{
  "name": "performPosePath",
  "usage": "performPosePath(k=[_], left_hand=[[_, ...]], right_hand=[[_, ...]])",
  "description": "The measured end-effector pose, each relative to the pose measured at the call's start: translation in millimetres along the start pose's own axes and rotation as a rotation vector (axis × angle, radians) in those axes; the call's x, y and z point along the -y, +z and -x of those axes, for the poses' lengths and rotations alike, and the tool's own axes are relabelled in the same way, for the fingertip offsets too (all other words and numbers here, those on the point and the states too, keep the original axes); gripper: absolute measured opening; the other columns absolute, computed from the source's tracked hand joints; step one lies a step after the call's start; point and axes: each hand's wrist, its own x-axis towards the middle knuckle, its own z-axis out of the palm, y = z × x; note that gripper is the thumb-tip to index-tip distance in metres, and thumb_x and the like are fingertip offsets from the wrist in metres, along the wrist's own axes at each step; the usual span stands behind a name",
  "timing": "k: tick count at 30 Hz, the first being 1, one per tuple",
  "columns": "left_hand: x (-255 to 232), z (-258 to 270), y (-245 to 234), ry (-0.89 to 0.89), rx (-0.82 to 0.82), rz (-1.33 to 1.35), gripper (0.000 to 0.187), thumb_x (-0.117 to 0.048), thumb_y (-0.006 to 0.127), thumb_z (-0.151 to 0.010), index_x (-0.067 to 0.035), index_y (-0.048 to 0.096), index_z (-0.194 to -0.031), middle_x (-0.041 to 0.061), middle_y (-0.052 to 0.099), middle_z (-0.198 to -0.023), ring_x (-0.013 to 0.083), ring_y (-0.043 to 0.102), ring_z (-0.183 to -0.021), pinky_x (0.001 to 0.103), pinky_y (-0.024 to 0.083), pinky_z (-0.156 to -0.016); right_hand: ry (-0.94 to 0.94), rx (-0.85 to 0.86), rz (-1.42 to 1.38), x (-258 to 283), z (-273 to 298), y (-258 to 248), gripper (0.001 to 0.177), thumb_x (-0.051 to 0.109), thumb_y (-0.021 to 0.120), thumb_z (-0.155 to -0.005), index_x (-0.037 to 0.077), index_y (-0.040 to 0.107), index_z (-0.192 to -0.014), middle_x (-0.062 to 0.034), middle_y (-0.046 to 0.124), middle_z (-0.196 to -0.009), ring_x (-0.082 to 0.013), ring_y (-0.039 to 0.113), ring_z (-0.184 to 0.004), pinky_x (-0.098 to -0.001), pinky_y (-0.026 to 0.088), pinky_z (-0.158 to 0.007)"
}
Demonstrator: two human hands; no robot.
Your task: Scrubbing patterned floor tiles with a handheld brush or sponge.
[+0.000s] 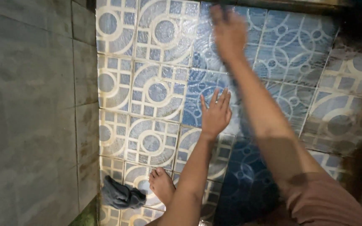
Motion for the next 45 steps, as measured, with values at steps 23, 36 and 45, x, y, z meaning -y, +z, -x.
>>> performPosePath(k=[23, 36, 45], left_hand=[[91, -28, 32, -0.149, 0.398, -0.093, 0.053, -0.045, 0.048, -0.101, -0.04, 0.039, -0.153, -0.009, 0.033, -0.163, 0.0251, 0.03, -0.15, 0.075, 0.035, -0.106], [107, 118, -27, -0.492, 0.171, 0.056, 0.052, -0.037, 0.029, -0.112, -0.031, 0.022, -0.164, -0.005, 0.015, -0.173, 0.0236, 0.011, -0.159, 0.063, 0.008, -0.125], [100, 121, -18, -0.498, 0.04, 0.01, 0.053, -0.031, 0.037, -0.11, -0.024, 0.029, -0.163, -0.003, 0.026, -0.169, 0.0235, 0.02, -0.159, 0.057, 0.011, -0.126]], right_hand=[[-0.496, -0.188, 0.884, -225, 168, -59, 0.055, 0.037, 0.06, -0.102, 0.037, 0.051, -0.156, -0.0225, 0.062, -0.129, -0.0444, 0.064, -0.097, -0.0539, 0.05, -0.082], [-1.146, 0.122, 0.624, -178, 261, 30, 0.036, 0.045, 0.06, -0.099, 0.042, 0.069, -0.134, -0.0014, 0.069, -0.122, -0.0236, 0.06, -0.089, -0.0377, 0.047, -0.083], [-0.507, -0.22, 0.783, -168, 84, 40, 0.056, 0.032, 0.066, -0.107, 0.032, 0.046, -0.159, -0.0292, 0.056, -0.137, -0.0497, 0.05, -0.103, -0.058, 0.041, -0.093]])
